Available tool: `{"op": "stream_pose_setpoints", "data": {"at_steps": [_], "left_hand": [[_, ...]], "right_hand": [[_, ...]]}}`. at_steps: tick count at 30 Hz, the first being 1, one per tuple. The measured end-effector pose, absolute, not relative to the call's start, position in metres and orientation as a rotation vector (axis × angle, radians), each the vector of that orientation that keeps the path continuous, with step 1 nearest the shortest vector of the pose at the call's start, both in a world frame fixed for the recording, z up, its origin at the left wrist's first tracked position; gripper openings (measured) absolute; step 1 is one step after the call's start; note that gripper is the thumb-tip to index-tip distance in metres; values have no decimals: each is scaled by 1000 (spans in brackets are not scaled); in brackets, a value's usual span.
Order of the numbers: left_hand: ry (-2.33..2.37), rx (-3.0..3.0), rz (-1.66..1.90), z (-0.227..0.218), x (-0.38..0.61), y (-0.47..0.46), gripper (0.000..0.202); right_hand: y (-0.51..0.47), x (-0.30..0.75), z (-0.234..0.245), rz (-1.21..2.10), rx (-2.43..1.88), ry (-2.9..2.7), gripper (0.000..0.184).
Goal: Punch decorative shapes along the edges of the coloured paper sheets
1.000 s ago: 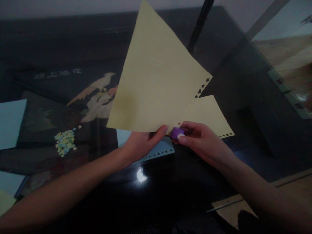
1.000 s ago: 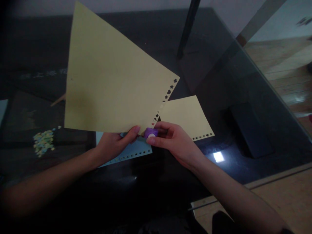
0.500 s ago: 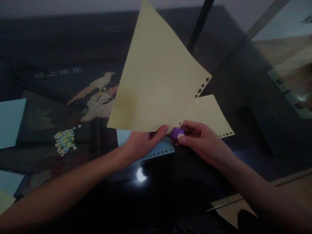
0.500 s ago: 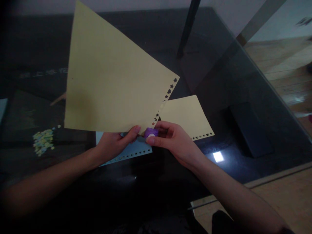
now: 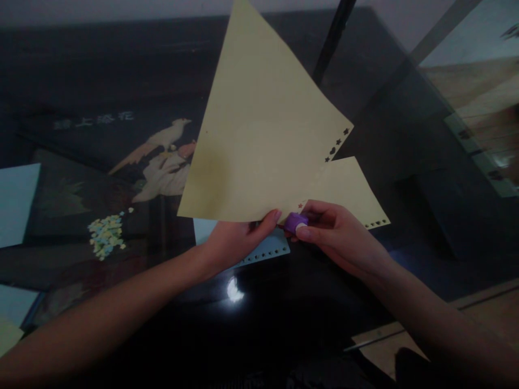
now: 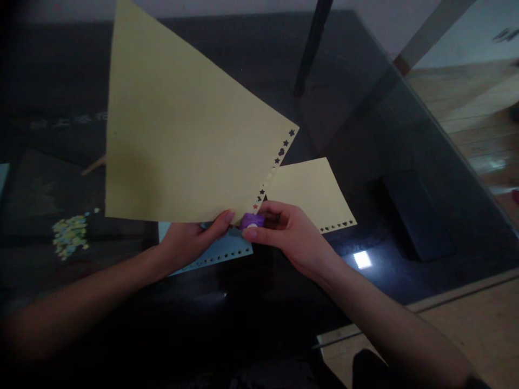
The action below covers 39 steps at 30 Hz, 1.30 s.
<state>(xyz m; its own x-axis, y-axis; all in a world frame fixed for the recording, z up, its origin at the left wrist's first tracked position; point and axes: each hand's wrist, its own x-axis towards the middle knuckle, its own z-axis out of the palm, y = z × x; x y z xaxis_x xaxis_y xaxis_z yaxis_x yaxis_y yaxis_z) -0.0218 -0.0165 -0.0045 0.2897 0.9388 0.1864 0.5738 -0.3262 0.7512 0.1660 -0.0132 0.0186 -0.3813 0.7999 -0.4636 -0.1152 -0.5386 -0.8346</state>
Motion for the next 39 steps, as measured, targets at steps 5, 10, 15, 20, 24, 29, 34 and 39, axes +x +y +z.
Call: {"op": "stream_pose_setpoints", "data": {"at_steps": [5,10,15,20,24,29,34,39], "left_hand": [[1338,1995,847,-5,-22,-18,26],[1323,1964,845,-5,-21,-18,24],[1321,1965,845,-4,-21,-17,23],[1319,1966,850,-5,-20,-17,25],[1339,1989,847,-5,-21,-17,25],[1329,1995,846,-3,-21,-16,24],[1322,2026,871,-4,-22,-16,26],[1348,2023,835,-3,-22,-16,30]], "right_hand": [[-14,167,17,1958,-1232,-955,29],[-14,167,16,1943,-1227,-999,26],[-14,168,17,1943,-1240,-1008,26],[-14,168,17,1956,-1226,-995,24],[-14,168,17,1975,-1197,-971,23],[-15,168,17,1971,-1194,-959,23],[-15,168,17,1955,-1218,-976,25],[-15,168,17,1954,-1231,-972,27]]}}
